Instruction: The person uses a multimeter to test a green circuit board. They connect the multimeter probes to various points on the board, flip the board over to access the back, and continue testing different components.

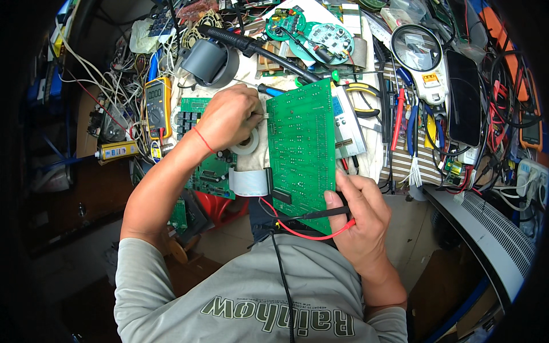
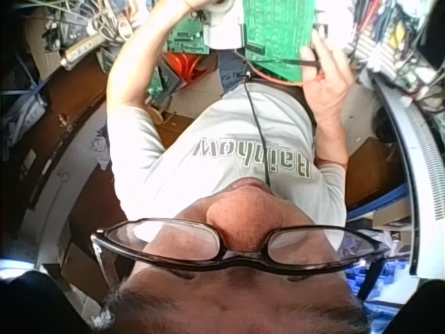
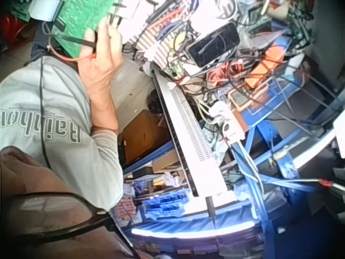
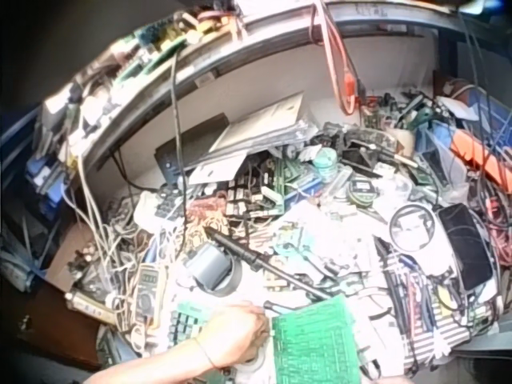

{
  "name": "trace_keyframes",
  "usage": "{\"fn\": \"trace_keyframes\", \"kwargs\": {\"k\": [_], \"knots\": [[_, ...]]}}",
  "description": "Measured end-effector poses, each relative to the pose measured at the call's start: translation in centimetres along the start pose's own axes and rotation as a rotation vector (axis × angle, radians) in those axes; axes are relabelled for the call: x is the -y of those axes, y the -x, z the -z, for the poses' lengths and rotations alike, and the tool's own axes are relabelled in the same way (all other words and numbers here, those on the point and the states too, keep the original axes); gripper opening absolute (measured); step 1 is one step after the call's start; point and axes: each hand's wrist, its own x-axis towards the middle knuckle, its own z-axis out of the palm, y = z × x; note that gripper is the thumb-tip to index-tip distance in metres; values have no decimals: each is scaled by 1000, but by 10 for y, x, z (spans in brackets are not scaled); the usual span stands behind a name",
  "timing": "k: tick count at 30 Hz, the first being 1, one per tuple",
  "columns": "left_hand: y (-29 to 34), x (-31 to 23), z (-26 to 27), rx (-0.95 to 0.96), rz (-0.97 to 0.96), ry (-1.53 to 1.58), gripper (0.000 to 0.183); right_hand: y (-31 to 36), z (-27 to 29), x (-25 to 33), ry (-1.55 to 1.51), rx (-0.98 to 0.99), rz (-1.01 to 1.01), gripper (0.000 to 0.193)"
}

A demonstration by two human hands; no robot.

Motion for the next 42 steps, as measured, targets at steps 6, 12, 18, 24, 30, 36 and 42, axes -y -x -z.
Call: {"fn": "trace_keyframes", "kwargs": {"k": [6,12,18,24,30,36,42], "knots": [[-4,3,-2,4,-1,19,5,-2,-4,6,-21,6,37,39],[-2,2,-7,-2,22,15,9,0,-4,12,-3,22,28,40],[1,4,-2,15,75,50,11,-5,-9,23,26,13,100,42],[48,-9,14,-358,169,183,27,-1,-16,35,35,17,111,43],[94,-48,-3,-365,207,114,63,0,-21,45,28,51,115,46],[102,-34,-7,-370,165,166,54,-8,-38,61,10,51,248,48],[134,-18,0,-496,199,239,41,-16,-75,73,41,109,365,47]]}}
